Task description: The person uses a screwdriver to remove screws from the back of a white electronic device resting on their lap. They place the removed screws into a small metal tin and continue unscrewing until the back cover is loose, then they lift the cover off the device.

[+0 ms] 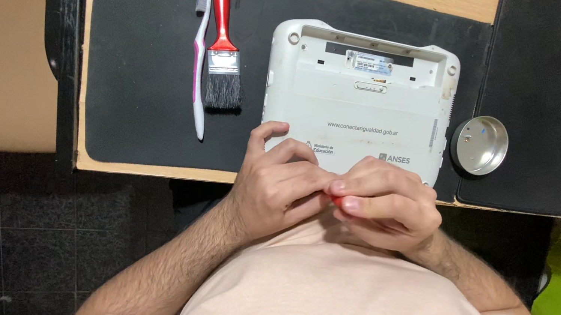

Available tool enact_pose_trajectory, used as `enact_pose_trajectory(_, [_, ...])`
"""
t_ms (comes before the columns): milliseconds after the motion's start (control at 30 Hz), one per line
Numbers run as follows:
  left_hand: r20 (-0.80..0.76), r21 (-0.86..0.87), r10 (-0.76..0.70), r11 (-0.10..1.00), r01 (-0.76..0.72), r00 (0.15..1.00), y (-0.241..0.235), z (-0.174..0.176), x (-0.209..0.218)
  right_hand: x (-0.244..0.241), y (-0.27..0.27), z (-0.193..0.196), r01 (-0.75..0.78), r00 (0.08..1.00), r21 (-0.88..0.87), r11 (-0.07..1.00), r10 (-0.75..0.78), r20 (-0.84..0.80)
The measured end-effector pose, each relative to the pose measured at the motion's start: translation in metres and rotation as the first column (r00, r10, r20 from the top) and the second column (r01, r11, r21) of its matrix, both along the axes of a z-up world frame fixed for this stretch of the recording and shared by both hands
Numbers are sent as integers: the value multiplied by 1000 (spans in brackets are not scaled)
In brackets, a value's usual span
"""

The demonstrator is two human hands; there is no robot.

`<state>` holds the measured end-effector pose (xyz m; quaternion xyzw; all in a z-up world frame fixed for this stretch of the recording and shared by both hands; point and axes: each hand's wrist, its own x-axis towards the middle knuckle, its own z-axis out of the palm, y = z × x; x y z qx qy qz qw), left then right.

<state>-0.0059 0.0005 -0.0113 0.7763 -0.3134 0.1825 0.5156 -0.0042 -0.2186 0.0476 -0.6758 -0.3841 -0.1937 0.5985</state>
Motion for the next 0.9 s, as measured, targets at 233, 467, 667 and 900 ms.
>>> enact_pose_trajectory(233, [-1, -28, 47, 998, -47, 999, -5, -5, -1, -1, -1, -10, 37, 999, 33, 999, -37, -6])
enact_pose_trajectory(467, [11, 32, 9, 999, -10, 1000, 0, -5, 0, 2, 1, 5, -14, 1000, -43, 999, 15, 27])
enact_pose_trajectory(667, [21, 47, -3, 999, 2, 1000, 1, -2, 0, -2, -3, -7, -1, 1000, -28, 1000, 2, 19])
enact_pose_trajectory(900, [21, 103, -46, 994, 44, 999, 4, -3, -2, -5, -7, -12, -4, 1000, -28, 1000, 4, -2])
